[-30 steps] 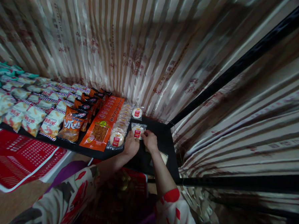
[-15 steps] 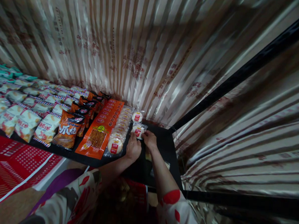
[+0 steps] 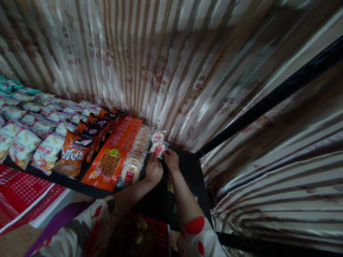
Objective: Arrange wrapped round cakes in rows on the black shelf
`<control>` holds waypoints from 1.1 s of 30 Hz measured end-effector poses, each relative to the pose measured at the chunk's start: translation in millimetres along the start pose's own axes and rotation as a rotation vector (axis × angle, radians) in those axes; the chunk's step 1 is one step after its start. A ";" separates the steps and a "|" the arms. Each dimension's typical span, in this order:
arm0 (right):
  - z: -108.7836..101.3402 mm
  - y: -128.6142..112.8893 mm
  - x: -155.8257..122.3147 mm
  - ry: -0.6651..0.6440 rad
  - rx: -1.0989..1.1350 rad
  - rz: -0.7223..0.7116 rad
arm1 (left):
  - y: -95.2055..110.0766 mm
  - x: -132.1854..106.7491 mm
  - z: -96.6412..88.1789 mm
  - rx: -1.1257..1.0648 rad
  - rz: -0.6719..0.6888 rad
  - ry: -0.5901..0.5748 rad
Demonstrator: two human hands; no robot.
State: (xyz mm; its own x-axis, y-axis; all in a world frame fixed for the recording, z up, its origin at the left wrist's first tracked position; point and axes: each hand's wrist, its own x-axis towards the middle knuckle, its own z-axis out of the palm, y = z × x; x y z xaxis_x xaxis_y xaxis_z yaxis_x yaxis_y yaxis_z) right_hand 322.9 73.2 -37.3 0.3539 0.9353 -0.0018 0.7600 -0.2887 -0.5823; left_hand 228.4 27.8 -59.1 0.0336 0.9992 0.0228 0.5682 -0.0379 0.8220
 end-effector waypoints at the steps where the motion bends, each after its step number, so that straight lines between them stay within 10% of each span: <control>1: 0.0 -0.8 1.5 -0.008 -0.005 0.003 | 0.8 1.2 -0.5 0.008 -0.002 0.000; 33: 14.0 -9.2 25.2 0.095 -0.047 0.095 | 14.6 26.4 -12.9 -0.016 -0.098 -0.104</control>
State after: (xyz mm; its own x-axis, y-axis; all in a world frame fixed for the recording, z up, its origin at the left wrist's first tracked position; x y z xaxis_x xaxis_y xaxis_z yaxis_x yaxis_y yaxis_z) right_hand 317.2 102.3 -43.4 0.4733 0.8806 0.0232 0.7448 -0.3860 -0.5443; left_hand 227.0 53.7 -39.1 0.0638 0.9911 -0.1165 0.5601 0.0610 0.8262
